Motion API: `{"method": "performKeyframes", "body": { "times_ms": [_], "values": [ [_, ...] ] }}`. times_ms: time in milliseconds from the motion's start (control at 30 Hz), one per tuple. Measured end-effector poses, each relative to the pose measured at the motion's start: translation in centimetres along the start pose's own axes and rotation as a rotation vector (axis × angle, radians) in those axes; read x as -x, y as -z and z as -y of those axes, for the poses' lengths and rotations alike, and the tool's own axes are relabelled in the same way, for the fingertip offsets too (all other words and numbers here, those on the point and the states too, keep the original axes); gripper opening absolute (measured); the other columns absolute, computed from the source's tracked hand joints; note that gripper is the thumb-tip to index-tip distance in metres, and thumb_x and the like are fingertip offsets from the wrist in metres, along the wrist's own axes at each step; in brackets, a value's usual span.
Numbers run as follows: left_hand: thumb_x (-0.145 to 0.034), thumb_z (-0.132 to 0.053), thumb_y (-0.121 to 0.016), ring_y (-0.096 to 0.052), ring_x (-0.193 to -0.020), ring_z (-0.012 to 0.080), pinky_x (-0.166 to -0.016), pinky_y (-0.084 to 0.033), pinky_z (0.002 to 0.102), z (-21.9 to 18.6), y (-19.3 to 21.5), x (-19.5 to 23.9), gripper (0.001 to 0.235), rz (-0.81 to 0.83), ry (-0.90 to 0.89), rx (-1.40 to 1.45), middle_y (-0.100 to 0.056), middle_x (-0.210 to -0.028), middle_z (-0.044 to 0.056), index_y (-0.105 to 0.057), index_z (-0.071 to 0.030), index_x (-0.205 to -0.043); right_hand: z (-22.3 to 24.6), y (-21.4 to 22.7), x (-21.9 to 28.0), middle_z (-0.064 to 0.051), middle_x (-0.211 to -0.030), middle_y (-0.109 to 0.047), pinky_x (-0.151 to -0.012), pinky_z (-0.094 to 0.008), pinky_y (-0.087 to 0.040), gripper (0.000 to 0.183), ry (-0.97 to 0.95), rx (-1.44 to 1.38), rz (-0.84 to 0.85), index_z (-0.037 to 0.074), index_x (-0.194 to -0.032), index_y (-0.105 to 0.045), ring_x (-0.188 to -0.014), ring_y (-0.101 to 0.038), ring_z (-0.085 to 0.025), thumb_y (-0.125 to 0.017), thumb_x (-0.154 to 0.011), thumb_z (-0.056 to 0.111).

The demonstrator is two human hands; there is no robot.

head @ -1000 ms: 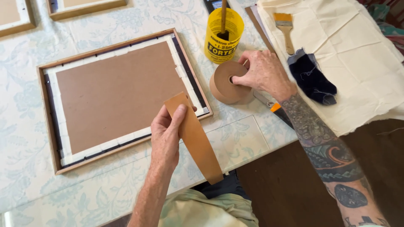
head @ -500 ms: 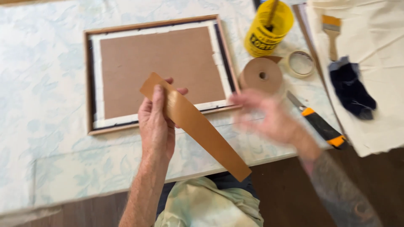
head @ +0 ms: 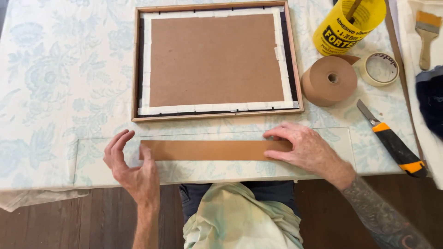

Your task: Applying brown adhesive paper tape to the back of a picture frame to seal the edges.

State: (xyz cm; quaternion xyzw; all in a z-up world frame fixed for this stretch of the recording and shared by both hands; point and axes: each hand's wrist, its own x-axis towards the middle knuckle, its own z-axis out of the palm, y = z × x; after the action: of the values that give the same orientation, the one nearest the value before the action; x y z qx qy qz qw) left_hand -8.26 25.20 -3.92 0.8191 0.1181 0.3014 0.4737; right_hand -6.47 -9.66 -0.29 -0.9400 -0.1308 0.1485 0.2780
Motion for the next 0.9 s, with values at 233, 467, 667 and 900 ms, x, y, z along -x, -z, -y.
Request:
{"method": "performKeyframes", "body": {
  "times_ms": [233,467,667,900],
  "values": [
    [-0.1,0.003,-0.067,-0.062,-0.123,0.0339,-0.111,-0.05,0.043,-7.8,-4.2,-1.9,0.023,0.2,-0.372,0.118,-0.064,-0.127,0.02,-0.06,0.003,-0.122,-1.7,6.5,1.5,-0.012,-0.101,-0.074,-0.088,-0.035,-0.057,0.023,0.295,0.061,-0.503,0.0,-0.102,-0.074,-0.091,-0.069,-0.022,-0.084,-0.085,0.013],
    [-0.073,-0.054,-0.086,-0.05,-0.144,0.0394,-0.116,-0.046,0.049,-15.7,-25.5,-3.8,0.112,0.833,-0.31,0.378,-0.044,-0.158,0.025,-0.032,0.002,-0.154,-13.5,19.2,-7.3,-0.007,-0.093,-0.075,-0.069,-0.027,-0.05,0.009,0.077,0.093,-0.852,-0.001,-0.112,-0.08,-0.079,-0.061,-0.01,-0.083,-0.111,0.007],
    [-0.064,-0.063,-0.095,-0.042,-0.146,0.0431,-0.113,-0.041,0.058,-16.6,-41.3,-4.0,0.144,0.908,-0.45,0.191,-0.036,-0.161,0.028,-0.009,0.002,-0.16,-15.3,19.6,-15.2,0.002,-0.071,-0.071,-0.051,-0.027,-0.054,0.05,-0.495,0.556,-0.579,0.015,-0.085,-0.077,-0.06,-0.066,-0.01,-0.079,-0.098,0.063],
    [-0.07,-0.033,-0.089,-0.054,-0.13,0.0337,-0.101,-0.05,0.045,-17.8,-41.0,-4.7,0.097,0.965,-0.498,0.351,-0.054,-0.142,0.015,-0.037,-0.006,-0.147,-15.6,19.6,-13.9,-0.005,-0.067,-0.072,-0.053,-0.034,-0.057,0.032,-0.304,0.492,-0.675,0.009,-0.09,-0.081,-0.055,-0.066,-0.017,-0.077,-0.1,0.04]
  ]
}}
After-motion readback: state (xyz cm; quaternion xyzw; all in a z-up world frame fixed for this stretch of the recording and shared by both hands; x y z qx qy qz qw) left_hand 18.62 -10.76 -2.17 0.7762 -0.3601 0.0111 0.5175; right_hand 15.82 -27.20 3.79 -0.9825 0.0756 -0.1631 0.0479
